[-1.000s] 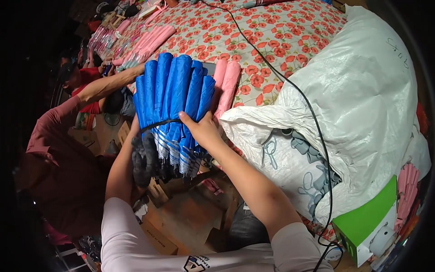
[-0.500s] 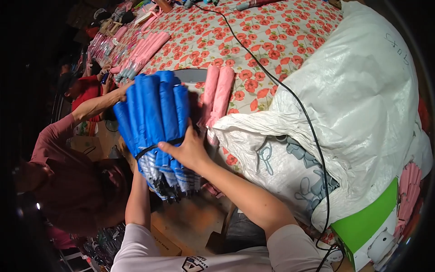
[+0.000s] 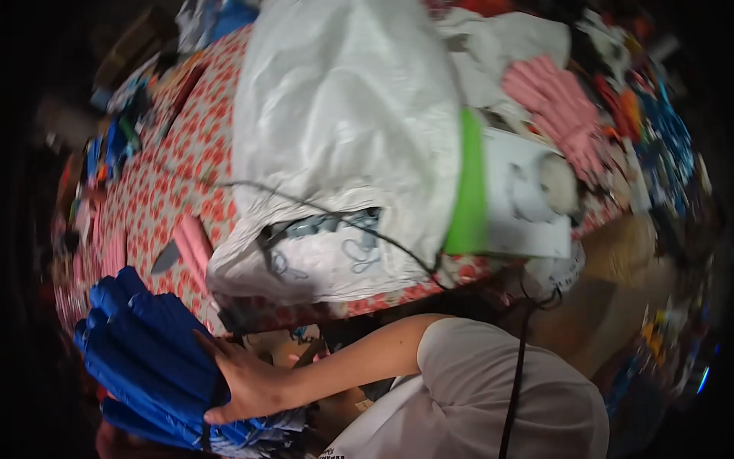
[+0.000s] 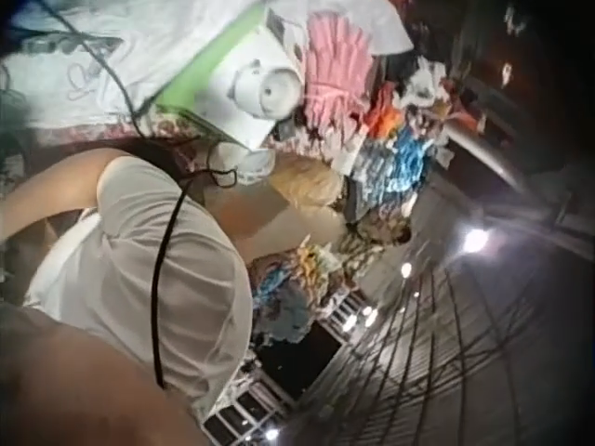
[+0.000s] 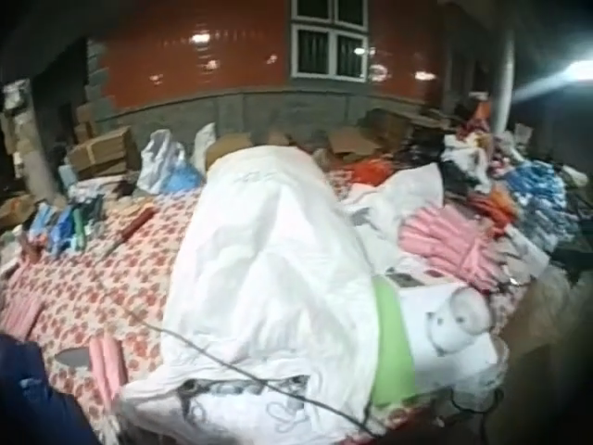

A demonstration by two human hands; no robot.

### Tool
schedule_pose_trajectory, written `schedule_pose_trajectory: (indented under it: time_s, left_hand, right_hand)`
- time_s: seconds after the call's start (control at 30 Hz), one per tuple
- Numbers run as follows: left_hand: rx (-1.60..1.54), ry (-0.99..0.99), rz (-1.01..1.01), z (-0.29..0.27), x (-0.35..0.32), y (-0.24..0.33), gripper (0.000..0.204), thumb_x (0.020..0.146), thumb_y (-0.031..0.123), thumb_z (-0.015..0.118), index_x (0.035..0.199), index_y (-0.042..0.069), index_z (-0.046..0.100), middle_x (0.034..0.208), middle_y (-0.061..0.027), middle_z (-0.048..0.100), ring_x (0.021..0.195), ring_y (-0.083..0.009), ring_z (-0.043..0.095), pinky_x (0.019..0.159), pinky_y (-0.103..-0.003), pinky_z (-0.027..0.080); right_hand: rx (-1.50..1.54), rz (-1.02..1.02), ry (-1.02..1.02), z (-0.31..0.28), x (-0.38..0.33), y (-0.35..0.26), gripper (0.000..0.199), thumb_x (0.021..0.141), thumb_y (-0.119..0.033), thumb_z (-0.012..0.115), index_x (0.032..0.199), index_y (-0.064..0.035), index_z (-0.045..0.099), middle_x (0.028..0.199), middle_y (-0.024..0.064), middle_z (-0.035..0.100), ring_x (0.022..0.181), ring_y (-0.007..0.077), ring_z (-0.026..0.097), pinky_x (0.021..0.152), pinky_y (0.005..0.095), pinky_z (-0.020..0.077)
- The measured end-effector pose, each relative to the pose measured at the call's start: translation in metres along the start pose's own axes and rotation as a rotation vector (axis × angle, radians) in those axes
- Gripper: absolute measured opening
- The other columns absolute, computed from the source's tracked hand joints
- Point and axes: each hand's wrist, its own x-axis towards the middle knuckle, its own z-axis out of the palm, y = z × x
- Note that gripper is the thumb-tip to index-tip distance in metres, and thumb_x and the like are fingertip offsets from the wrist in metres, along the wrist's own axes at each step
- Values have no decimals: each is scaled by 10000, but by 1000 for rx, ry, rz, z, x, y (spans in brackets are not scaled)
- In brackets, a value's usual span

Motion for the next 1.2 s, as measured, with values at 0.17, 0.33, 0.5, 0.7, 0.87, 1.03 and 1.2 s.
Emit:
schedule_pose_trajectory:
  time_s: [0.17,0.33,0.5,0.7,0.87,1.03,1.2]
  left_hand:
    - [-17,-217,78,91,-83,53,669,927,556,418,1399,83,387,1323,-157,506,1163,-306,526,998,-415,407]
    - [-54,-444,162,185,-187,99,680,920,574,414,1386,78,406,1302,-157,522,1152,-292,534,987,-399,413]
    - [-71,-656,227,273,-300,128,692,914,592,411,1372,74,424,1282,-156,539,1141,-278,542,976,-384,420]
    - [19,-992,30,387,-427,131,708,906,614,407,1356,69,446,1257,-155,559,1127,-260,552,964,-365,427]
    - [138,-1251,-435,454,-504,96,773,903,634,407,1409,51,367,1338,-174,506,1172,-284,536,1016,-378,398]
    - [312,-1297,-437,492,-523,40,844,897,645,406,1432,1,297,1383,-194,451,1190,-303,515,1021,-386,389]
    - [532,-1324,-309,501,-540,-6,848,874,549,513,1432,-34,254,1423,-239,357,1274,-322,400,1055,-399,327]
  right_hand:
    - [-43,-105,101,-77,-74,-87,1091,733,-490,707,1465,19,78,1431,297,268,1255,434,372,1037,462,333]
    - [30,-419,247,-186,-146,-159,1042,751,-474,724,1442,44,140,1350,322,385,1178,417,465,990,449,376]
    - [327,-284,372,-293,-257,-208,847,765,-439,753,1352,31,363,1144,166,610,914,198,618,835,298,484]
    - [571,-397,886,-370,-372,-219,545,822,-393,678,1179,4,575,995,109,678,827,159,651,750,237,504]
    - [508,-358,1211,-447,-407,-168,522,863,-440,616,1199,-43,570,1075,100,653,922,188,620,853,291,467]
    - [506,-189,1190,-515,-426,-97,525,877,-441,604,1220,-46,561,1212,105,579,1073,197,538,956,330,392]
    - [550,-93,1150,-564,-412,-29,557,878,-464,588,1260,-60,545,1295,107,502,1149,191,452,1000,318,331]
